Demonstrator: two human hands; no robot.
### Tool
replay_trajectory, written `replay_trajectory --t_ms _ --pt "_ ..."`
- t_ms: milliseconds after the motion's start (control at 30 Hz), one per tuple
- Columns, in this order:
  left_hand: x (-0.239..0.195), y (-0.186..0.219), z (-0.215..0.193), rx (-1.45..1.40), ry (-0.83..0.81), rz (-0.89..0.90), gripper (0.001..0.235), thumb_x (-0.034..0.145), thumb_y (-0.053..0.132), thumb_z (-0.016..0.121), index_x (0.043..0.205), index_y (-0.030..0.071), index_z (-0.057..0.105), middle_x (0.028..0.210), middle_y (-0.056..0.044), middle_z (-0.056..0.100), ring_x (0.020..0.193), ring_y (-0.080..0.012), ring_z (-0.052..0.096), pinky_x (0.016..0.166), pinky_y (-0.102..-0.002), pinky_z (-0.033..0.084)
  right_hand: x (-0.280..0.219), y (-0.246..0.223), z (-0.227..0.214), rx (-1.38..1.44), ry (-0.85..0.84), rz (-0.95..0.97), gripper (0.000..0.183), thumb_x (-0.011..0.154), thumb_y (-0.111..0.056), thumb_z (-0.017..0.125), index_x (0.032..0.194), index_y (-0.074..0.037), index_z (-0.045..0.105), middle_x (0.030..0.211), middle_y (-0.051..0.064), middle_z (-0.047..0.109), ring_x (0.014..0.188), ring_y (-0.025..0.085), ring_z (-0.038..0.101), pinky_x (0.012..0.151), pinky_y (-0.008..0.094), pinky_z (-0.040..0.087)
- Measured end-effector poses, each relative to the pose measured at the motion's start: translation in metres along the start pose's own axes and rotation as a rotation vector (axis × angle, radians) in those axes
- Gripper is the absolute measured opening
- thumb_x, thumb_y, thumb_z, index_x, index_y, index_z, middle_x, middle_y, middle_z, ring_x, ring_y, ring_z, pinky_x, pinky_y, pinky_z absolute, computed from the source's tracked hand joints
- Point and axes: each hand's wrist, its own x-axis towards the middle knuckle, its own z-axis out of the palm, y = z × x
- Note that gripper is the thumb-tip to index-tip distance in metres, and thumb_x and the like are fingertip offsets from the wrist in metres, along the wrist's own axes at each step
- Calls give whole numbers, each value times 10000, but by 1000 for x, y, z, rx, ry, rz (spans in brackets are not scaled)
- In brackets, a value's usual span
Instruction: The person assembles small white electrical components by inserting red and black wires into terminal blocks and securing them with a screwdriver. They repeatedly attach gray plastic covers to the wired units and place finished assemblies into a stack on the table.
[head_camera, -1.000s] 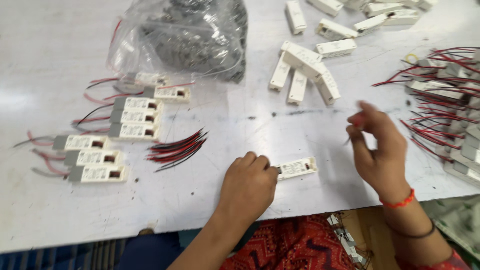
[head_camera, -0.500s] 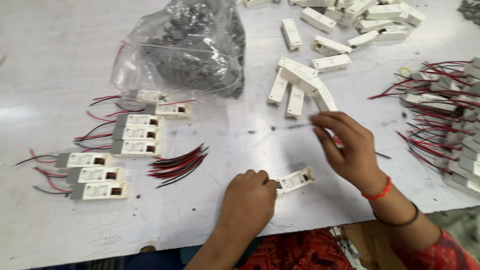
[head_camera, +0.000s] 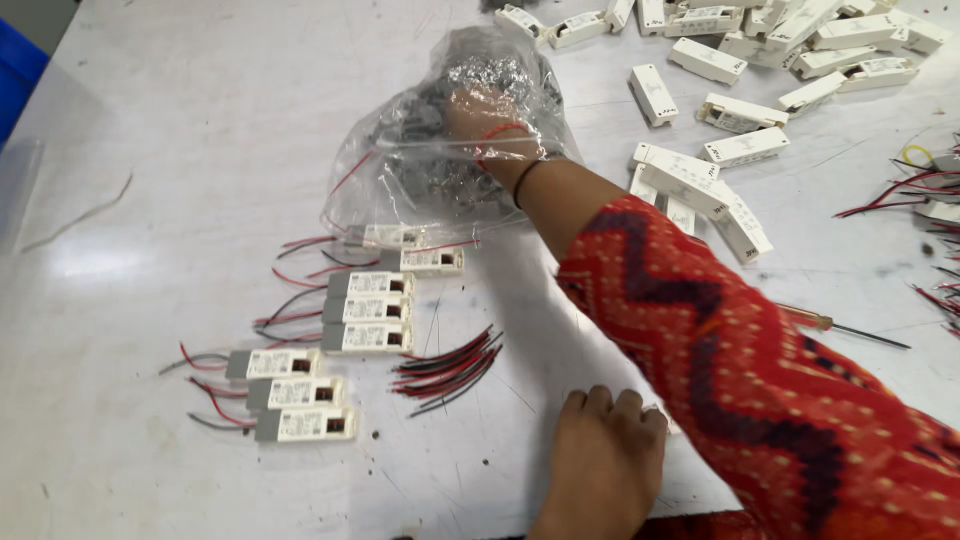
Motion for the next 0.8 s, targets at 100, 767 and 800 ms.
replay_trajectory --t_ms 100,767,800 --pt "-1 -5 1 -42 -63 -47 126 855 123 587 838 57 693 870 -148 686 841 -328 651 775 -469 495 23 26 27 10 42 -25 412 923 -127 555 1323 -27 552 1180 239 683 1097 394 669 912 522 527" --pt "24 0 -27 -254 -202 -490 134 848 237 697 879 130 772 778 -129 736 730 -356 702 702 -460 567 -41 24 -11 136 394 -296 222 960 -207 546 1140 -107 627 1079 143 704 943 307 710 846 452 561" --pt "24 -1 -29 -260 -244 -526 136 856 246 695 904 145 774 789 -132 737 739 -355 706 712 -455 569 -60 18 -23 292 109 -222 217 1048 -185 486 1203 -98 611 1053 144 700 875 299 718 806 442 572"
